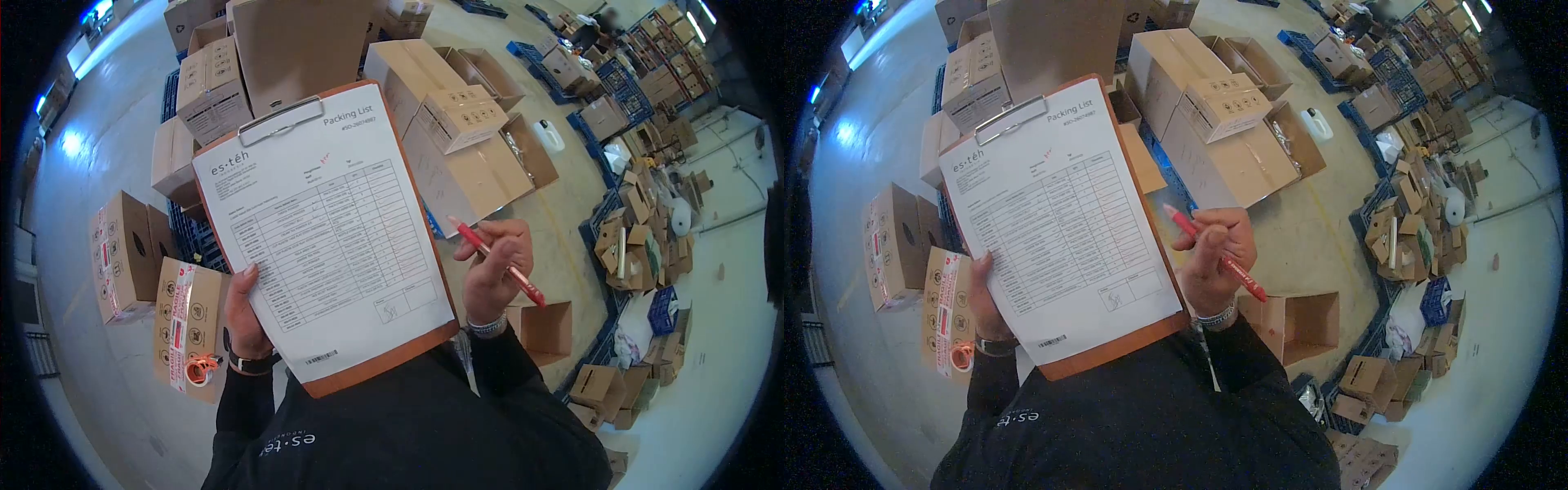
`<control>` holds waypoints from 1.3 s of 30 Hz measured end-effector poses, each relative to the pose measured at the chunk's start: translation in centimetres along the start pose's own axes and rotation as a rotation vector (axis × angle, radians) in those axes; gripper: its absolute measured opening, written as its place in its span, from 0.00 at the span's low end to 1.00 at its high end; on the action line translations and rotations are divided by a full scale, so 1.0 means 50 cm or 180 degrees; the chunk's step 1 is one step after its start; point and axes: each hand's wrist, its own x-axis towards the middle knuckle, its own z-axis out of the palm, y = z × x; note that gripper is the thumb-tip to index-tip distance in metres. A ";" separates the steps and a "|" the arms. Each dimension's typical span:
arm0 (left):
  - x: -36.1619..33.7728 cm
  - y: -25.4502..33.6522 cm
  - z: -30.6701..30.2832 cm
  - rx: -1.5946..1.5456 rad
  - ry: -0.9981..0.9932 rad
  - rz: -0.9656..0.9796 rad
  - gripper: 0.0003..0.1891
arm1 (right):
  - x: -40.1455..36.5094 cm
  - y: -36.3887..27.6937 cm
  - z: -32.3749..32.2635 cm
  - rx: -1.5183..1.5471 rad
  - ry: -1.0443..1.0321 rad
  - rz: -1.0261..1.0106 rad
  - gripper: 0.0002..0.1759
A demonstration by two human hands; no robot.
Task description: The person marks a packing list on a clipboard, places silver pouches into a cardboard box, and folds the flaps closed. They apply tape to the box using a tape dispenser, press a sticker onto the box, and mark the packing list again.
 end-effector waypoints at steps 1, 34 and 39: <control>0.001 0.002 -0.001 0.0004 0.0002 0.0000 0.34 | -0.002 0.008 -0.007 -0.0038 -0.0047 0.0075 0.15; -0.002 0.085 0.032 0.6421 -0.2113 0.1708 0.20 | -0.135 0.109 -0.036 0.1043 -0.0952 0.2097 0.28; 0.089 0.174 0.009 0.3836 -0.0028 0.2209 0.19 | -0.079 0.089 -0.037 0.0899 -0.1270 0.2072 0.16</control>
